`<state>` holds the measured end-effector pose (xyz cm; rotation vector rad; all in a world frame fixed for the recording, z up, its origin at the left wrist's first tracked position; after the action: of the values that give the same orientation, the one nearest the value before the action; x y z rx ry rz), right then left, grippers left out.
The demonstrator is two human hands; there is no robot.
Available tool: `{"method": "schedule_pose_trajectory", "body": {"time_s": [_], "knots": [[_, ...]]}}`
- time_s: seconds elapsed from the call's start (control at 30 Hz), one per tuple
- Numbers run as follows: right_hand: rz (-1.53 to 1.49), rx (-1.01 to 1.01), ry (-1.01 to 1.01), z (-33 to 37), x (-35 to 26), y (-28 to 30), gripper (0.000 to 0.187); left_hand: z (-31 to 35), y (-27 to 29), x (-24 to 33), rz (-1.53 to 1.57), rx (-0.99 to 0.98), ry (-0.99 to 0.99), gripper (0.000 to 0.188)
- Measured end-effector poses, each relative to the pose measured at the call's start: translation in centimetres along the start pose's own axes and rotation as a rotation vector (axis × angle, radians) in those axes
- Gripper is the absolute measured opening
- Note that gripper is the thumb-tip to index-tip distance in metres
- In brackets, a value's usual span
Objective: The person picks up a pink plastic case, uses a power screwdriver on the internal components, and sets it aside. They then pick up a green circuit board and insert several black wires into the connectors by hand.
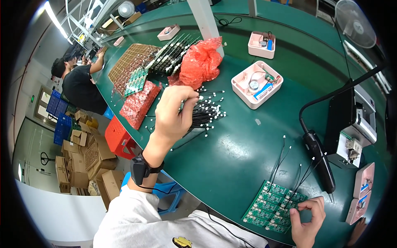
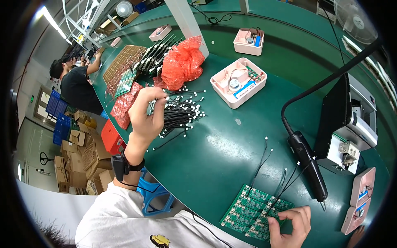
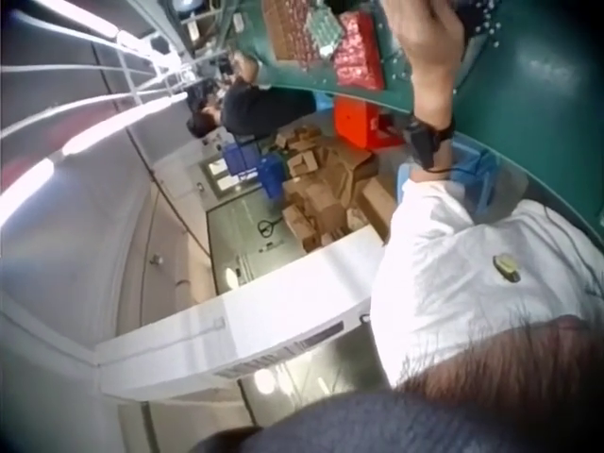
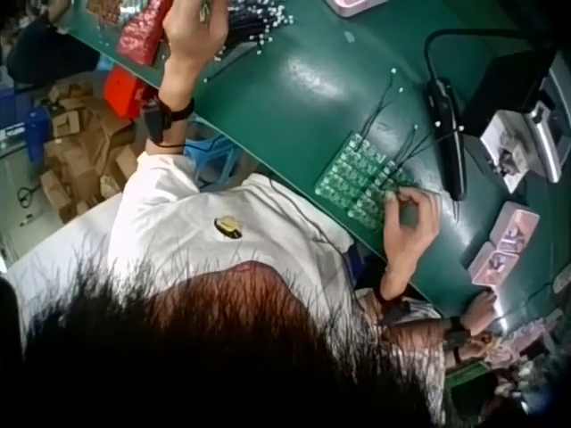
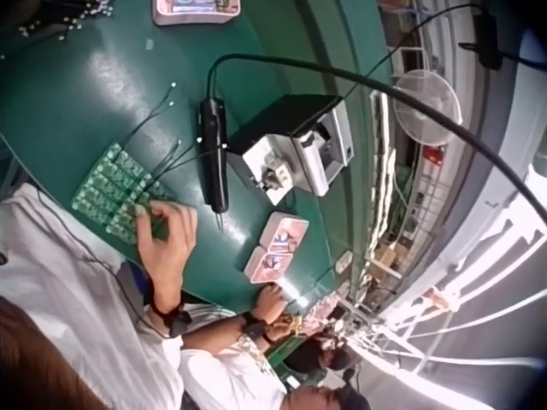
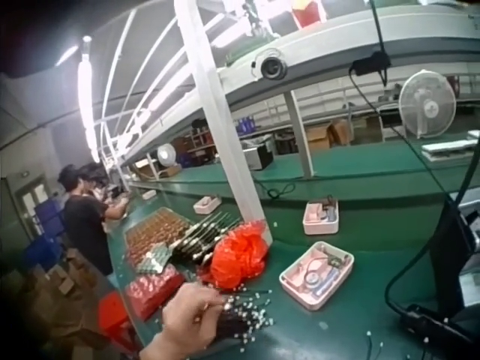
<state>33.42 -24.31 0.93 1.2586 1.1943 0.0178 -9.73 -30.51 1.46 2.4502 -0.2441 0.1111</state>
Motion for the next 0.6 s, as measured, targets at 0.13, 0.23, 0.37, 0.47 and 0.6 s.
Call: {"method": "schedule_pose_trajectory", "body": {"time_s": [0.13,0.23,0.37,0.47,0.6], "knots": [[-0.022,0.231,0.103,-0.8,-0.3,-1.2,0.028,-0.2,-0.5,2.2,0.160,0.124,-0.203,0.025],[-0.066,0.228,0.215,-2.1,-1.2,-2.1,0.033,-0.8,-1.4,6.4,0.395,-0.160,-0.169,0.028],[-0.168,0.273,0.166,-4.1,-3.6,-3.9,0.028,-0.7,-4.5,11.7,0.854,-0.378,-0.063,0.035],[-0.206,0.207,0.180,-4.5,-3.1,-5.1,0.032,0.4,-5.8,13.2,0.978,-0.528,0.018,0.039],[-0.311,0.159,0.102,-4.3,-2.4,-5.4,0.026,1.6,-7.2,13.4,1.010,-0.670,0.079,0.041]]}}
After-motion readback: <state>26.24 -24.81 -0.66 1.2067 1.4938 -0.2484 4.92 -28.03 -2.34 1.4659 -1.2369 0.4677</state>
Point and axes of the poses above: each hand's wrist, its own z-axis away from the middle knuckle, its own y-axis out of the back of the hand, x = y × z, the point moved 1 cm from there along -z, towards the middle knuckle, and after that the axes turned 5 degrees about -x, right-handed, at the moved point
